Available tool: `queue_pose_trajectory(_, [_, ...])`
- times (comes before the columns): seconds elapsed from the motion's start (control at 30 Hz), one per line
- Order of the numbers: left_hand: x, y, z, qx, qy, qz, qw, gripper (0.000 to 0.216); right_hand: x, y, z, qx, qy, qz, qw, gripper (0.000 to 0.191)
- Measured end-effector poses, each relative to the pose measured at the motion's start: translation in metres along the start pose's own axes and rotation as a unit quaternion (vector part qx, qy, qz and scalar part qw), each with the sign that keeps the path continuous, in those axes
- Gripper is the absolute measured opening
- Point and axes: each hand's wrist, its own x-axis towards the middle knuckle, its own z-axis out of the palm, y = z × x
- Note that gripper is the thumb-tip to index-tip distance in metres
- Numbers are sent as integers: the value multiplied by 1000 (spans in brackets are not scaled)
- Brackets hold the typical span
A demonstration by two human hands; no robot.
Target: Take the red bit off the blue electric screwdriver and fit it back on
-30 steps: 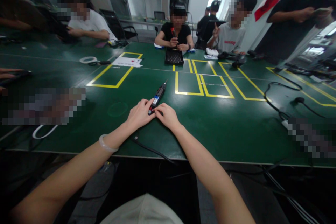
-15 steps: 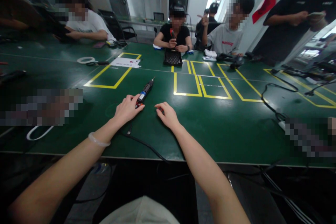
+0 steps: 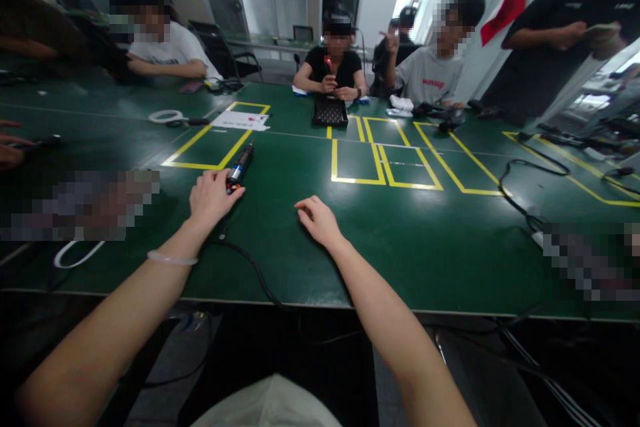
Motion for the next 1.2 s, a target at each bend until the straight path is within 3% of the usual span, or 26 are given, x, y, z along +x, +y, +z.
queue_pose_trajectory(0.23, [-7, 10, -6, 20, -12, 45, 999, 43, 0, -1, 0, 1, -3, -3, 1000, 17])
queue_pose_trajectory(0.37, [-7, 11, -8, 2, -4, 35, 999, 42, 0, -2, 0, -2, -6, -1, 1000, 15])
queue_pose_trajectory(0.5, [-7, 13, -9, -43, 29, 47, 998, 42, 0, -1, 2, 8, -5, 1, 1000, 16])
queue_pose_trajectory(0.6, [-10, 23, -9, -138, 38, 69, 987, 40, 1, 3, 4, 31, 2, 4, 1000, 16])
queue_pose_trajectory(0.67, [-14, 37, -6, -270, -26, 100, 957, 39, 2, 6, 5, 59, 10, 14, 998, 16])
queue_pose_trajectory(0.77, [-25, 61, -1, -463, -180, 159, 853, 42, 3, 9, 7, 134, 18, 57, 989, 20])
queue_pose_trajectory(0.83, [-34, 77, 1, -528, -253, 175, 792, 46, 4, 8, 7, 202, 1, 94, 975, 27])
queue_pose_trajectory(0.9, [-42, 87, 1, -561, -286, 182, 755, 49, 5, 6, 8, 265, -35, 115, 957, 36])
queue_pose_trajectory(1.03, [-50, 94, 2, -595, -299, 181, 724, 48, 6, 4, 8, 328, -83, 113, 934, 43])
queue_pose_trajectory(1.2, [-48, 89, 4, -595, -273, 152, 740, 36, 7, 5, 7, 345, -60, 108, 930, 39])
